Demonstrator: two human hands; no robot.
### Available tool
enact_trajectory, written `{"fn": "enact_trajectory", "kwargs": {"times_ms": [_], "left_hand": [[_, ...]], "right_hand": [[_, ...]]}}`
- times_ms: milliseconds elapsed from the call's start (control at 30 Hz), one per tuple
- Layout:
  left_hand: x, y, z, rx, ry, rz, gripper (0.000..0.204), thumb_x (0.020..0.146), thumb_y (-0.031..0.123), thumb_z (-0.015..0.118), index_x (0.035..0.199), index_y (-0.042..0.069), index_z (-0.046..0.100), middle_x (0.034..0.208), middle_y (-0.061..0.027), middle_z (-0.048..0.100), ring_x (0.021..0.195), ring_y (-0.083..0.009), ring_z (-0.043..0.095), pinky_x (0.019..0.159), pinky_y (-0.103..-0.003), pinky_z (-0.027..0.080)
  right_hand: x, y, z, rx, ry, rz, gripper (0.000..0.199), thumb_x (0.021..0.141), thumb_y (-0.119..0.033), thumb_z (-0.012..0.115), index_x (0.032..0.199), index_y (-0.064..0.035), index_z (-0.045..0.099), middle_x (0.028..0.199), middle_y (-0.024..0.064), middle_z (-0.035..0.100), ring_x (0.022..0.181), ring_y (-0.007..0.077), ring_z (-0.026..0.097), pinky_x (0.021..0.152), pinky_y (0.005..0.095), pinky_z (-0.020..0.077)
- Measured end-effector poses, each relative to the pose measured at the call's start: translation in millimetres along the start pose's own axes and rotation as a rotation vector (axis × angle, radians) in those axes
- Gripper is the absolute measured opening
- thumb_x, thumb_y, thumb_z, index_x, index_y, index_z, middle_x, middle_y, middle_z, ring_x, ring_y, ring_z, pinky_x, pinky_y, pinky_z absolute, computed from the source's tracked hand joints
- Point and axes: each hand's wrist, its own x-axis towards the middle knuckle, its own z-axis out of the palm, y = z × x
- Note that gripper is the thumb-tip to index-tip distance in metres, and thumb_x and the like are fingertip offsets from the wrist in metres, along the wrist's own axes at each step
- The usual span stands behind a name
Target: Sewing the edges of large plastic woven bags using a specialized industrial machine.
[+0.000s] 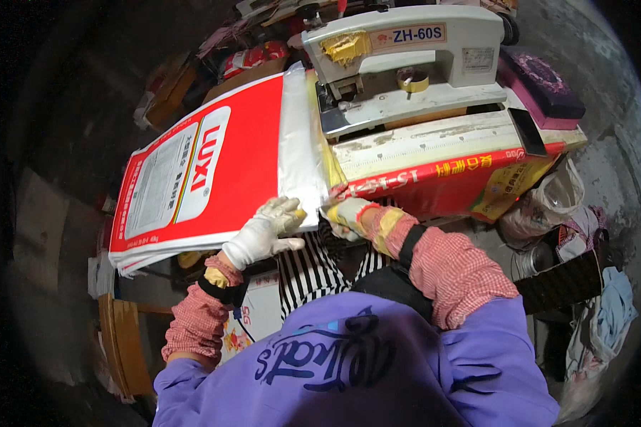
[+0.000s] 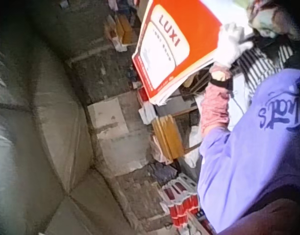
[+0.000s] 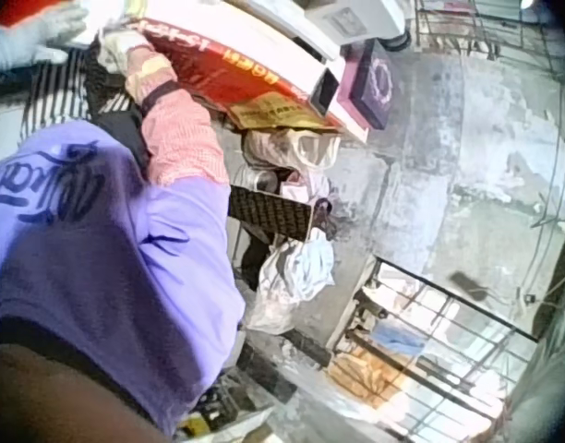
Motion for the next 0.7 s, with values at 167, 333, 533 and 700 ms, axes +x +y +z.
{"fn": "enact_trajectory", "kwargs": {"times_ms": [167, 333, 533, 700], "left_hand": [[49, -30, -1, -0.303, 0.129, -0.616, 0.032, 0.079, 0.029, 0.070, 0.089, -0.001, 0.062, 0.093, -0.0172, 0.062, 0.084, -0.0292, 0.062, 0.076, -0.038, 0.049], [66, -49, 37, -0.208, 0.102, -0.738, 0.032, 0.081, 0.032, 0.067, 0.083, 0.001, 0.059, 0.089, -0.0183, 0.061, 0.081, -0.0334, 0.060, 0.073, -0.041, 0.048], [51, -87, 48, -0.776, 0.229, -0.886, 0.027, 0.083, 0.029, 0.063, 0.081, 0.003, 0.058, 0.075, -0.0134, 0.062, 0.074, -0.0303, 0.060, 0.071, -0.039, 0.048], [52, -65, 37, -0.417, 0.190, -0.514, 0.042, 0.076, 0.032, 0.073, 0.097, 0.000, 0.057, 0.092, -0.0148, 0.058, 0.077, -0.0243, 0.058, 0.069, -0.036, 0.048]], "right_hand": [[-27, -17, -24, -0.725, -0.089, 0.025, 0.026, 0.087, -0.022, 0.049, 0.070, -0.0049, 0.057, 0.056, 0.0059, 0.055, 0.041, 0.0159, 0.050, 0.037, 0.0281, 0.0373], [-55, -51, -29, -0.818, -0.090, -0.244, 0.025, 0.086, -0.026, 0.053, 0.085, -0.0044, 0.066, 0.063, 0.0048, 0.062, 0.050, 0.0167, 0.059, 0.049, 0.0299, 0.0479], [-29, -99, -3, -0.719, 0.329, -0.566, 0.032, 0.082, -0.033, 0.056, 0.100, -0.0083, 0.067, 0.081, 0.0133, 0.068, 0.072, 0.0270, 0.065, 0.068, 0.0366, 0.0510], [7, -115, 9, -0.579, 0.429, -0.638, 0.026, 0.086, -0.019, 0.059, 0.104, -0.0006, 0.062, 0.074, 0.0069, 0.063, 0.061, 0.0108, 0.058, 0.056, 0.0251, 0.0456]]}}
